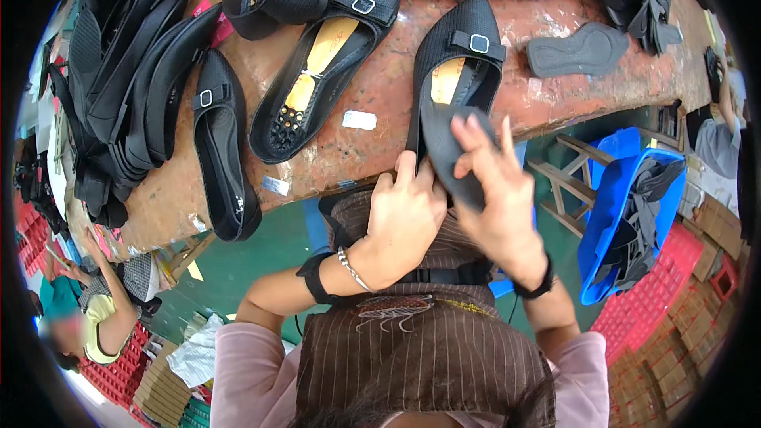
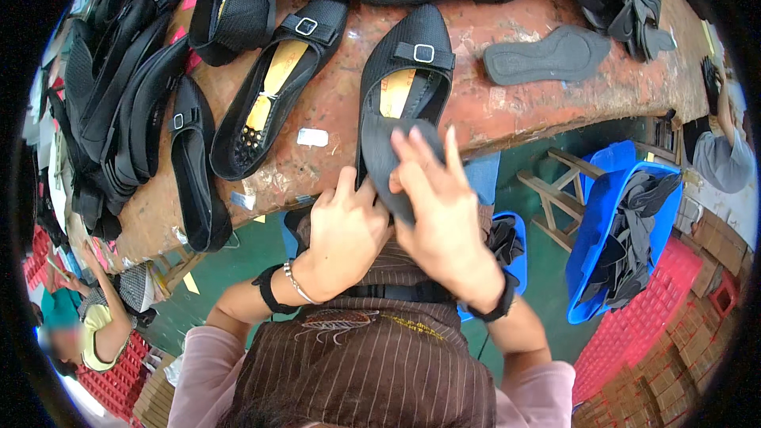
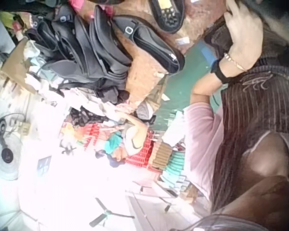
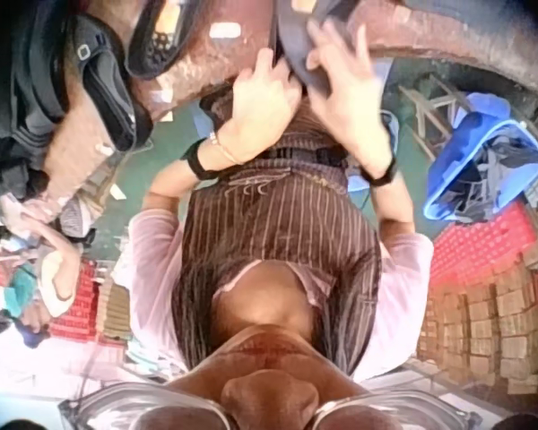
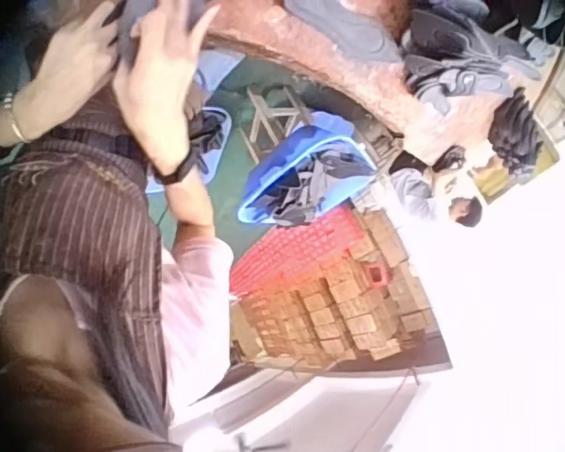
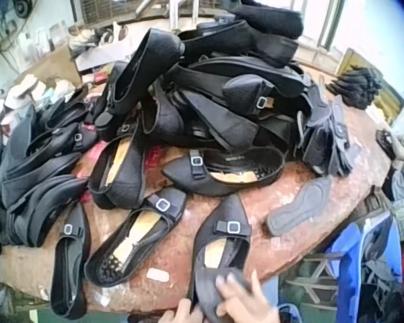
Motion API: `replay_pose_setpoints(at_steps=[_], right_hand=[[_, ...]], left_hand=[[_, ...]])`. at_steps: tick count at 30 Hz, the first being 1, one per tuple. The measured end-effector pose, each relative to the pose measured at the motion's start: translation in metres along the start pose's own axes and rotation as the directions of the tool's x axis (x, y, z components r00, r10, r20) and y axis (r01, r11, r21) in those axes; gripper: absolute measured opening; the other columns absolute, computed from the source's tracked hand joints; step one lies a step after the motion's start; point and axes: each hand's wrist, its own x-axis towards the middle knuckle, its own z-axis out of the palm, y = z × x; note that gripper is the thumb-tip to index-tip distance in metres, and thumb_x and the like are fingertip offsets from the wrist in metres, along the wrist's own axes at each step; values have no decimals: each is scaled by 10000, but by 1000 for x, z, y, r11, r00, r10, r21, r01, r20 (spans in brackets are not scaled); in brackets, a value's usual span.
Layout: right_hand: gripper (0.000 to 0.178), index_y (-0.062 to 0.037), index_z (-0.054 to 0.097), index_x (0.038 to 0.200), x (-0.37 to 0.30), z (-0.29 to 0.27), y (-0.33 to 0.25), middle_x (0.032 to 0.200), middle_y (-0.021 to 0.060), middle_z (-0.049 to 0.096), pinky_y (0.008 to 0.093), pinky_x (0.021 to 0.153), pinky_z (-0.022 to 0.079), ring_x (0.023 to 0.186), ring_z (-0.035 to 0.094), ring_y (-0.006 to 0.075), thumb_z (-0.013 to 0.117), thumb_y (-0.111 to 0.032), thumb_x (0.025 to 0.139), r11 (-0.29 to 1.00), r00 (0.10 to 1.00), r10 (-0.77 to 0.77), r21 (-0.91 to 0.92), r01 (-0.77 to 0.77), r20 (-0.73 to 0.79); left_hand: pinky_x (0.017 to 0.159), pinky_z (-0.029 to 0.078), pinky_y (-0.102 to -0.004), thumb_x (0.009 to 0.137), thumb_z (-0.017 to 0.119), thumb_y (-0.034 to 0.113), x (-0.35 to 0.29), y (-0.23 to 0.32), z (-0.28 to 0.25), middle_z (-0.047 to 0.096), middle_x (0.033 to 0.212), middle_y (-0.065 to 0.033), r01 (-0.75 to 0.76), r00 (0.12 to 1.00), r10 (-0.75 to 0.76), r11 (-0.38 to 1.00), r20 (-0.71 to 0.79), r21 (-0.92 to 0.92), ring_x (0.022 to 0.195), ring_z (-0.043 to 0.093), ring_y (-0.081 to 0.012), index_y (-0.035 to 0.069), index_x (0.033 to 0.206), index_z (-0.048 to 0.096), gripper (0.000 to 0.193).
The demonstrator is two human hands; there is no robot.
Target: Manually inserting and pressing insoles into shoes at a shoe manufacturing facility.
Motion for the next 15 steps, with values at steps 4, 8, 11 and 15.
replay_pose_setpoints(at_steps=[4, 8, 11, 15], right_hand=[[624, -7, 568, 1275, 13, 27, 14, 1295, 222, 592, 598, 1168, 209, 1288, 516, 373, 681, 41, 663, 989, 999, -1, -145, -5, -38], [348, 5, 612, 1072, 82, 30, 40, 1037, 170, 653, 561, 1168, 228, 1056, 614, 329, 582, 49, 728, 924, 999, 38, -380, -39, -11], [368, 40, 571, 1111, 84, 27, 44, 1096, 203, 624, 605, 1163, 181, 1092, 578, 377, 566, 87, 746, 955, 999, 28, -295, -32, -19], [444, 96, 532, 1241, 54, 50, 31, 1176, 285, 585, 596, 1151, 219, 1165, 546, 427, 538, 16, 804, 854, 976, -105, -520, -10, -190]], left_hand=[[644, 510, -296, 678, 689, 175, 8, -2, -10, 627, 1287, -120, -20, 979, 25, 1000, 203, -24, 984, 539, -221, 7, 932, 741, 309], [693, 549, -309, 740, 767, 331, 12, -1, -12, 575, 1354, -95, -25, 996, 24, 1000, 84, 19, 1010, 549, -235, 19, 1140, 686, 513], [698, 555, -311, 713, 786, 319, 12, -4, -11, 554, 1382, -104, -47, 995, 42, 998, 94, 48, 1003, 545, -228, 18, 1238, 632, 624], [687, 564, -319, 705, 789, 309, 6, -6, -8, 558, 1372, -122, -43, 986, 43, 999, 160, -6, 1003, 546, -239, 4, 1218, 641, 615]])
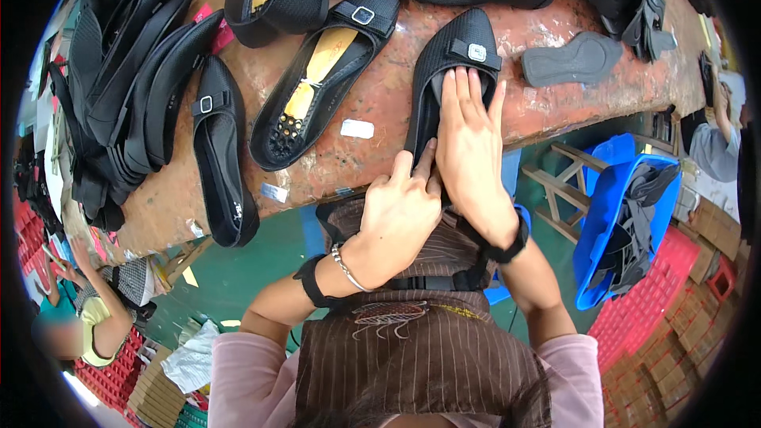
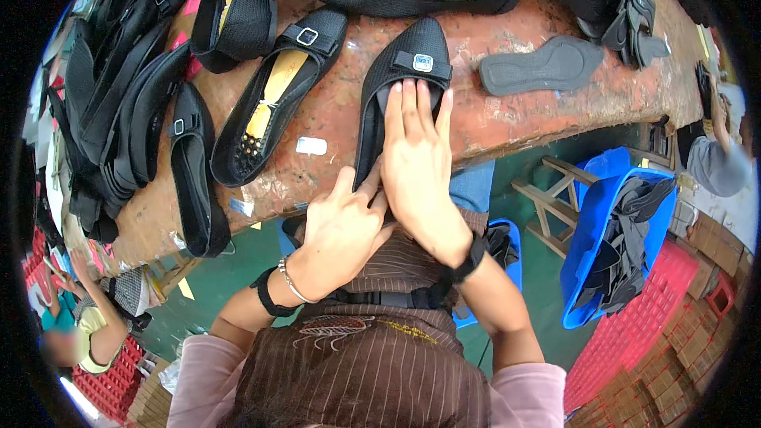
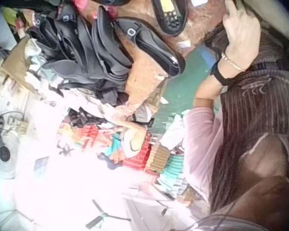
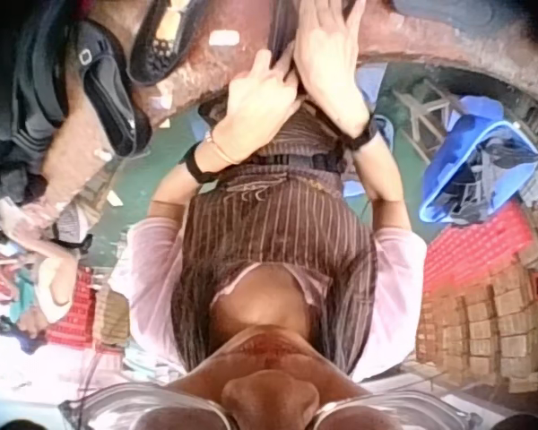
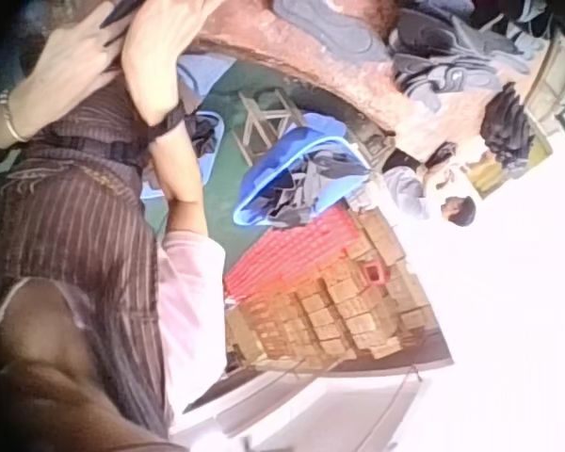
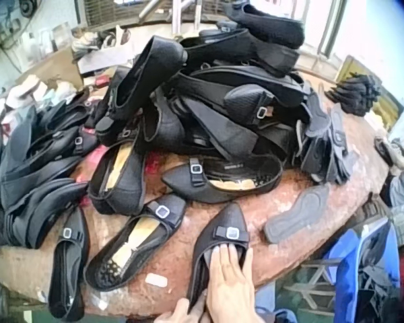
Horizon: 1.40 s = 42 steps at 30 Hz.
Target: Manually inserting and pressing insoles into shoes at a shoe manufacturing facility.
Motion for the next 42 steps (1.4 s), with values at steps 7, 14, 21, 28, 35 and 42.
replay_pose_setpoints(at_steps=[7, 14, 21, 28, 35, 42], right_hand=[[552, 171, 438, 1320, 13, -12, -5, 1338, 339, 489, 560, 1166, 226, 1298, 467, 436, 506, -60, 822, 999, 983, 25, -28, -21, 184], [561, 144, 443, 1345, 26, -35, 5, 1347, 295, 525, 584, 1165, 192, 1270, 517, 396, 506, 27, 800, 992, 950, 59, 84, -89, 306], [484, 126, 523, 1228, 26, -24, 8, 1141, 263, 630, 608, 1149, 201, 1136, 593, 382, 519, -53, 778, 998, 946, -24, 62, 4, 324], [342, 84, 555, 1077, 48, -10, -4, 1044, 227, 587, 680, 1126, 137, 1084, 554, 368, 510, -55, 767, 983, 948, 40, -182, 20, 317], [221, 70, 597, 920, 40, 12, 7, 1028, 237, 633, 680, 1134, 114, 985, 606, 375, 520, -58, 757, 946, 996, -34, -318, 60, 87], [175, 54, 670, 833, 44, -5, 24, 704, 136, 647, 616, 1184, 46, 832, 676, 283, 523, -37, 807, 980, 971, -185, -39, 193, 152]], left_hand=[[668, 562, -338, 721, 778, 277, -3, -8, -3, 565, 1345, -147, -23, 993, 13, 996, -116, -81, 999, 552, -266, -17, 1149, 668, 531], [681, 563, -299, 661, 717, 149, -2, -8, -6, 586, 1305, -242, -96, 987, 82, 991, -140, -93, 1058, 558, -275, -90, 1108, 664, 510], [667, 563, -368, 696, 791, 250, -4, -6, 0, 612, 1075, -129, -76, 978, 40, 982, -207, -171, 1007, 547, -301, -14, 969, 708, 389], [669, 562, -360, 710, 785, 242, 0, -16, -8, 637, 1038, -107, -80, 995, 66, 976, -75, -203, 1018, 545, -279, -14, 993, 697, 393], [704, 564, -353, 719, 781, 271, 0, -8, -5, 621, 1160, -136, -66, 997, 74, 977, 31, -204, 1050, 534, -267, -42, 1120, 652, 526], [715, 556, -321, 749, 764, 290, -8, -13, -10, 580, 1323, -165, -107, 979, 89, 990, -184, -93, 1016, 554, -263, 9, 1160, 667, 507]])
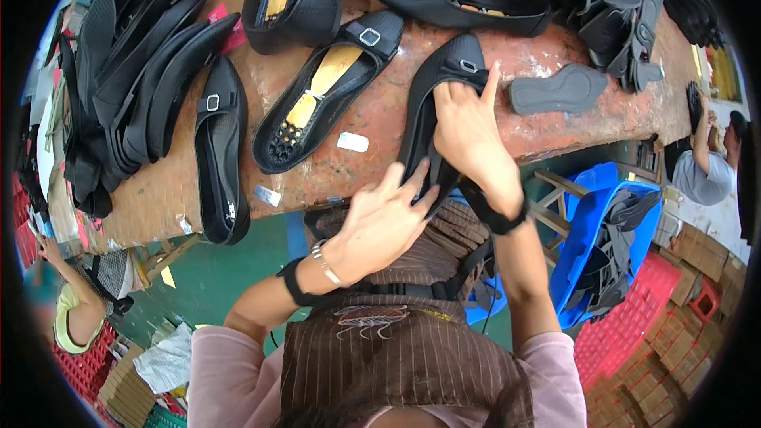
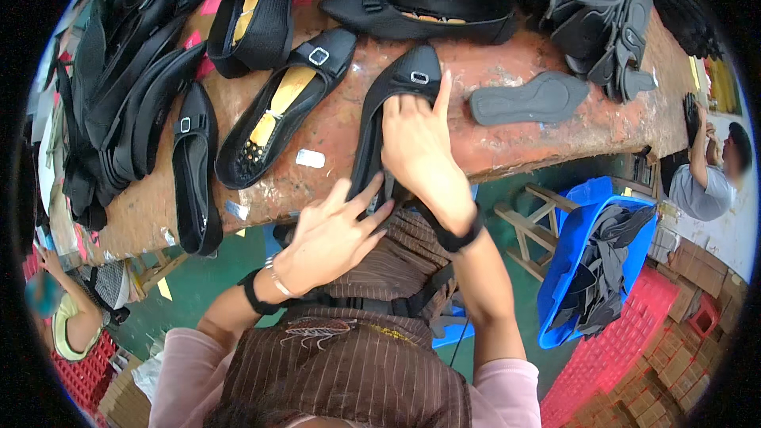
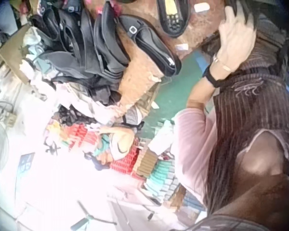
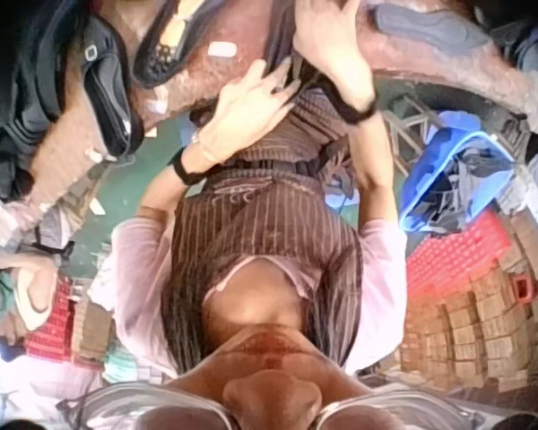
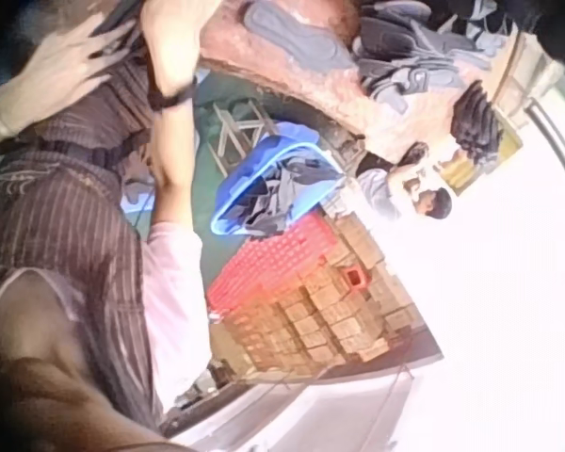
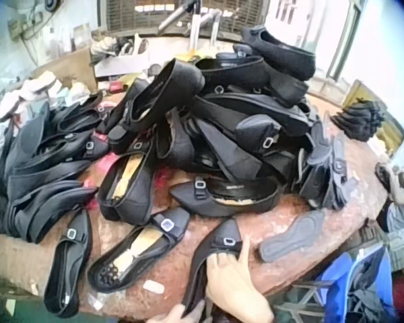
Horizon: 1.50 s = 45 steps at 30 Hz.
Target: Manually inserting and pressing insoles into shoes at a shoe manufacturing facility.
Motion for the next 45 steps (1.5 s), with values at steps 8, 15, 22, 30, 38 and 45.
replay_pose_setpoints(at_steps=[8, 15, 22, 30, 38, 45], right_hand=[[502, -66, 607, 1285, -60, -61, 157, 1374, 175, 562, 498, 1182, 229, 1399, 391, 347, 586, 74, 804, 958, 963, 266, 115, -261, -32], [506, -27, 539, 1266, -60, -63, 178, 1282, 153, 594, 547, 1184, 194, 1384, 387, 376, 664, 19, 778, 986, 985, 166, -33, -164, 56], [337, 37, 545, 1245, -58, -112, 141, 1152, 163, 659, 352, 867, 543, 1022, 659, 244, 594, -117, 950, 626, 692, 645, 744, -234, -325], [531, 42, 394, 1404, -73, -111, 110, 1285, 222, 572, 341, 837, 517, 980, 579, 236, 377, -353, 1049, -92, 753, 656, 985, 143, -48], [569, -21, 517, 1373, -70, -109, 82, 1323, 126, 579, 358, 979, 382, 1111, 535, 225, 426, -415, 972, 762, 921, 320, 639, -110, -223], [237, -87, 756, 885, -6, -26, -30, 1006, 43, 650, 396, 948, 405, 1017, 570, 208, 663, -167, 682, 776, 932, -305, 516, 363, -197]], left_hand=[[692, 414, -402, 630, 836, 364, -130, -64, -139, 674, 896, -152, 76, 976, -153, 904, -152, -421, 772, 545, -299, -29, 673, 625, 448], [757, 432, -433, 767, 737, 145, -162, -91, -109, 613, 812, -129, 569, 819, -573, 813, -3, 125, 854, 520, -391, -6, 840, 663, 183], [1109, 291, -547, 714, 818, 236, -139, -48, -105, 670, 901, -76, 673, 734, -567, 678, -374, 294, 1059, 568, -322, 54, 905, 706, 287], [1075, 331, -560, 772, 763, 133, -43, -64, -24, 559, 1346, -159, 458, 801, -321, 872, -505, 172, 1323, 431, -396, 82, 907, 714, 152], [1067, 386, -479, 648, 748, 6, -60, -60, -25, 519, 1394, -195, 151, 917, -122, 987, -379, 48, 1321, 438, -429, 87, 833, 705, 206], [1133, 349, -511, 732, 855, 253, -62, -90, 22, 299, 1492, -259, 187, 785, -264, 963, -561, -191, 1376, 369, -415, 58, 1457, 232, 975]])
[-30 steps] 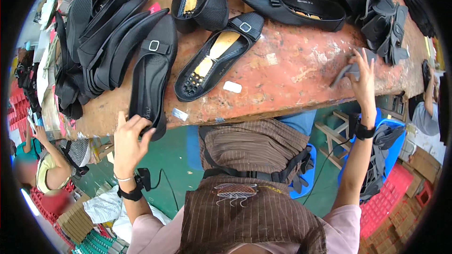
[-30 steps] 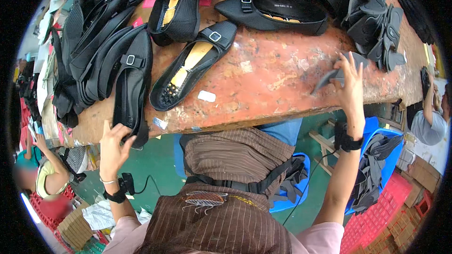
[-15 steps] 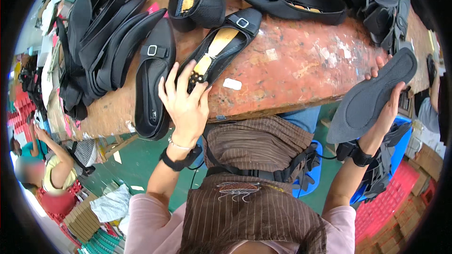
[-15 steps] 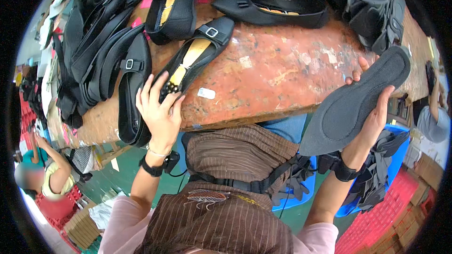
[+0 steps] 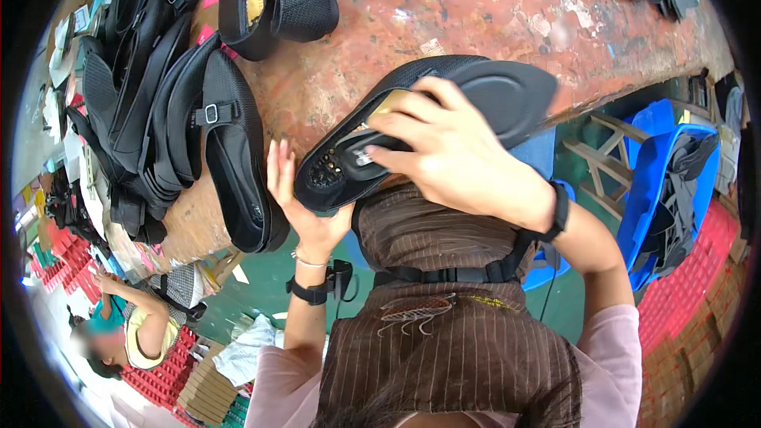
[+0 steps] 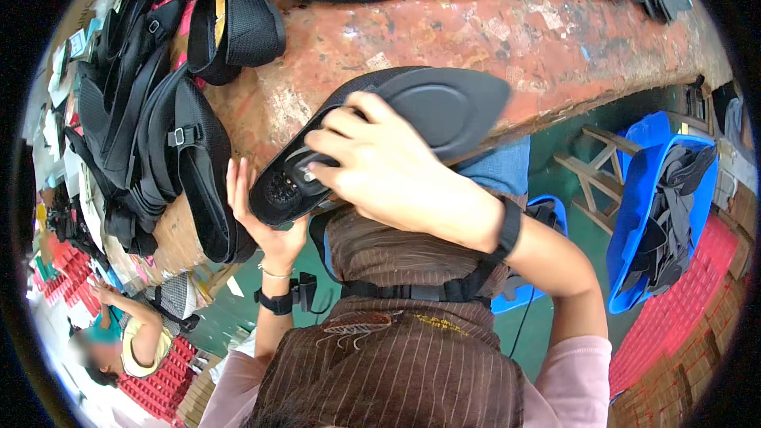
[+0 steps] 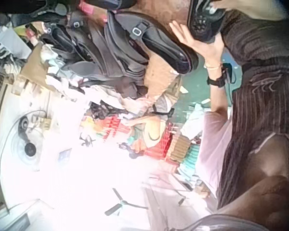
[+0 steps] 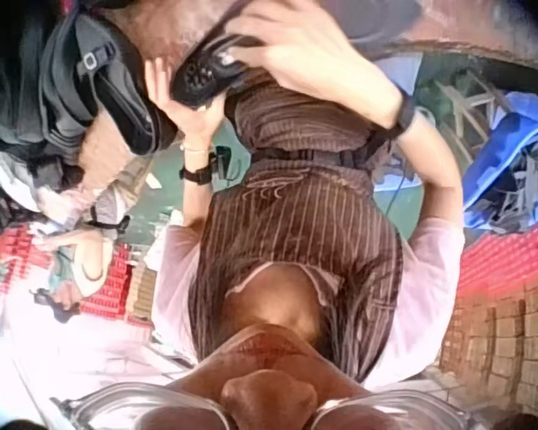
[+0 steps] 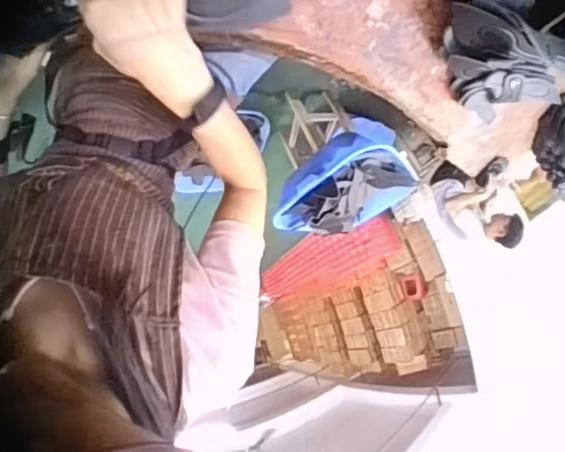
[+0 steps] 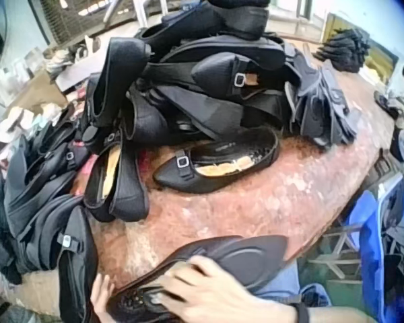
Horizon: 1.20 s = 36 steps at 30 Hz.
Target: Manually inserting and pressing insoles into shoes at a shoe manufacturing facility.
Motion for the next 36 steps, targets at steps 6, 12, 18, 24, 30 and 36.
replay_pose_setpoints(at_steps=[6, 12, 18, 24, 30, 36], right_hand=[[226, -77, 760, 898, 25, 46, -4, 1043, 66, 673, 346, 925, 425, 1017, 592, 210, 689, -126, 689, 978, 981, -48, 206, 9, 186], [335, -36, 733, 977, 34, 58, -5, 1085, 82, 635, 362, 927, 451, 1055, 576, 242, 728, -104, 649, 960, 962, -17, 275, -61, 272], [337, -27, 696, 1077, 31, 78, -3, 1220, 104, 616, 377, 1045, 436, 1211, 543, 259, 632, -157, 773, 943, 935, -219, 307, 130, 277], [381, -55, 676, 1173, 32, 85, -7, 1295, 101, 630, 397, 1144, 369, 1313, 505, 261, 601, -138, 810, 912, 875, -286, 392, 123, 390], [256, -86, 758, 986, 14, 49, -20, 1275, 93, 649, 438, 1201, 249, 1299, 525, 233, 596, -150, 799, 1000, 933, -27, 2, 29, 358], [278, -103, 750, 911, 19, 31, -4, 991, 92, 702, 601, 1107, 292, 1148, 601, 270, 659, -104, 649, 972, 994, 58, -223, -76, -88]], left_hand=[[1127, 356, -518, 614, 945, 300, -3, -5, 19, 347, 1449, -270, 37, 993, -56, 982, -103, -183, 1316, 437, -408, 103, 1516, -53, 1360], [1095, 385, -537, 588, 946, 395, -6, -17, 15, 348, 1446, -273, 0, 997, -20, 967, -77, -256, 1299, 447, -414, 148, 1523, -142, 1456], [1086, 366, -556, 660, 854, 551, -10, -31, 8, 326, 1475, -270, -9, 1000, 4, 940, -16, -342, 1305, 445, -432, 178, 1543, -86, 1343], [1045, 401, -512, 898, 605, 526, -7, -28, -4, 466, 1380, -313, 23, 999, -10, 950, 44, -310, 1257, 492, -447, 74, 1313, 501, 623], [1052, 393, -491, 915, 546, 243, -10, -17, -1, 498, 1337, -304, 114, 991, -134, 921, -28, -372, 1210, 538, -414, 35, 1059, 480, 262], [1127, 286, -505, 719, 791, 121, -8, 41, 1, 259, 1508, -335, 223, 969, -194, 954, 154, -199, 1376, 317, -483, 7, 1230, 412, 647]])
